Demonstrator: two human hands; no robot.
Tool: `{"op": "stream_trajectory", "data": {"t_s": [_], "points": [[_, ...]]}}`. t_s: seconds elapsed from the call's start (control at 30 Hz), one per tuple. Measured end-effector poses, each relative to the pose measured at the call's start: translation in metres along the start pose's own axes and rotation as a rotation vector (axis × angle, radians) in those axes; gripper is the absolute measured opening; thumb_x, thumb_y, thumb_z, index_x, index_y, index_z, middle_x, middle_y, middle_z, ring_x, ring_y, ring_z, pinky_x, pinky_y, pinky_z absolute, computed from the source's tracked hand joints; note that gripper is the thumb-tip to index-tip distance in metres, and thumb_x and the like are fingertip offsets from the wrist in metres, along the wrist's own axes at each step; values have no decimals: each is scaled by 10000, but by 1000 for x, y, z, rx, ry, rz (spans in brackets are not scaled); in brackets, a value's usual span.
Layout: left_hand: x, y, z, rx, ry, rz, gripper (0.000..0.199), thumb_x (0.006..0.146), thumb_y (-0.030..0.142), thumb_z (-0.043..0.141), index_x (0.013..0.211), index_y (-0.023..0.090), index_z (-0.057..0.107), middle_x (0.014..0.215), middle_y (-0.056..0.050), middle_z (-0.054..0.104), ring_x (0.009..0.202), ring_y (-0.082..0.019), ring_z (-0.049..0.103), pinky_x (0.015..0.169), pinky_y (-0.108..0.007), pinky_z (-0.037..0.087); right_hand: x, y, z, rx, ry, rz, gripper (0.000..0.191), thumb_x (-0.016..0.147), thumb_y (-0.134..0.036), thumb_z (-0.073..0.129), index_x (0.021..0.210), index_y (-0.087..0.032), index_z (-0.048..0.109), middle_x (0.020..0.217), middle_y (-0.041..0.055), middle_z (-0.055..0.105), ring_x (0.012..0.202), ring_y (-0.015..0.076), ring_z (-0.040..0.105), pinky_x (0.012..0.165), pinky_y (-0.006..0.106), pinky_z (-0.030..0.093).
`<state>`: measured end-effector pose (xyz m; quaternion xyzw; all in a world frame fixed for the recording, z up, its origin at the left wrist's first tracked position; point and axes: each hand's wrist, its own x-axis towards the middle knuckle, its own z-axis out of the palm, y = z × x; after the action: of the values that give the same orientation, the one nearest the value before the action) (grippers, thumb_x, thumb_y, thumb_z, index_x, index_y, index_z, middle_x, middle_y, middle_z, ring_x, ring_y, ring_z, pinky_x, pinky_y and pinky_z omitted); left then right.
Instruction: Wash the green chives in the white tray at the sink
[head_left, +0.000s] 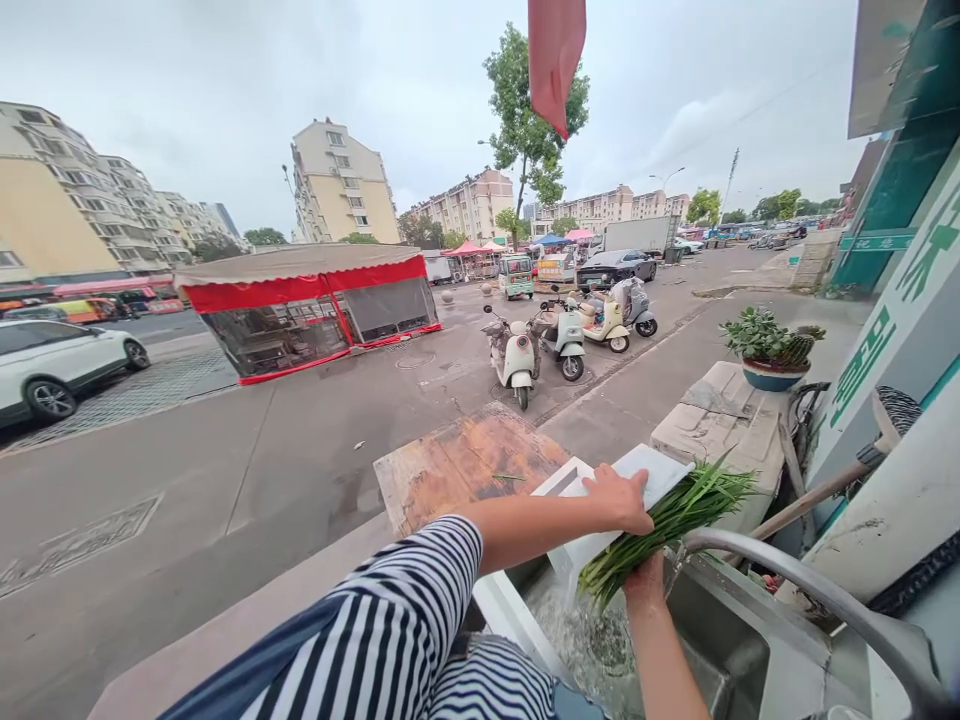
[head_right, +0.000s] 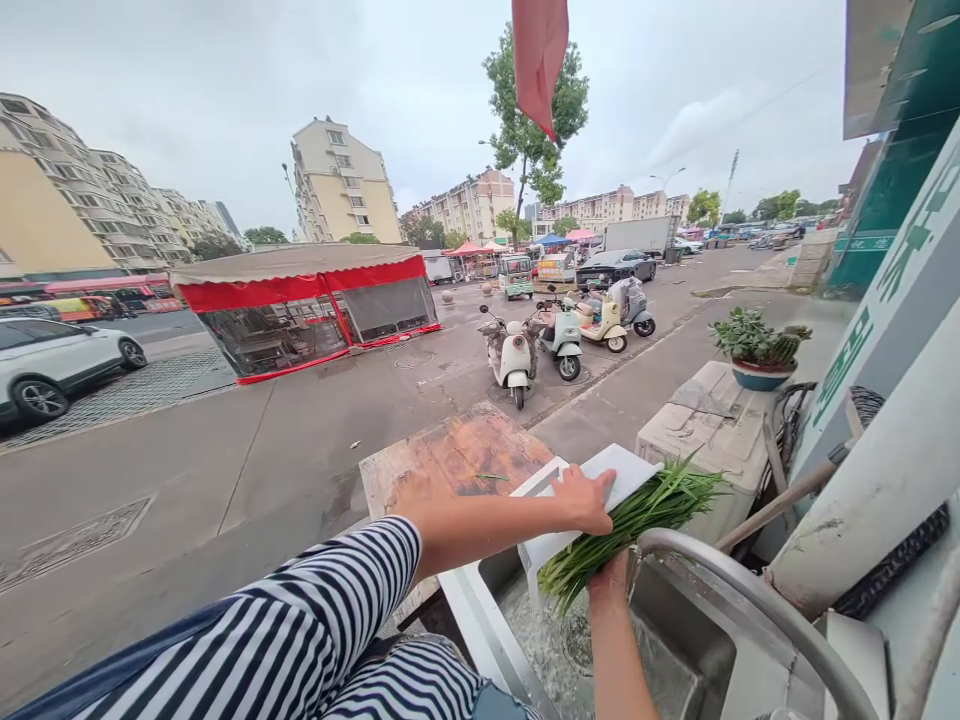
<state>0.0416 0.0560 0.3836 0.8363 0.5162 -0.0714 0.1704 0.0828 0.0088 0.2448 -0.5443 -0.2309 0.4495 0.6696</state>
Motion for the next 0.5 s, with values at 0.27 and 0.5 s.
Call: {"op": "stream_trajectory", "data": {"t_s": [0.27,0.5], "points": [[-18,-13,-25,-7,19,-37,1022,551,396,764,1465,364,307,1397,-151,413,1271,-402,387,1040,-566,321,6,5,18,140,-18,79,415,597,-647,564,854,-341,679,754,52,704,946,375,662,718,482,539],[-15,-26,-25,-60,58,-68,995,569,428,756,1461,334,324,1433,-156,399,1294,-401,366,1056,-605,283,-1,-4,30,-69,-94,37,404,785,-634,501,969,-331,694,984,72,715,966,336,671,706,448,552]]}}
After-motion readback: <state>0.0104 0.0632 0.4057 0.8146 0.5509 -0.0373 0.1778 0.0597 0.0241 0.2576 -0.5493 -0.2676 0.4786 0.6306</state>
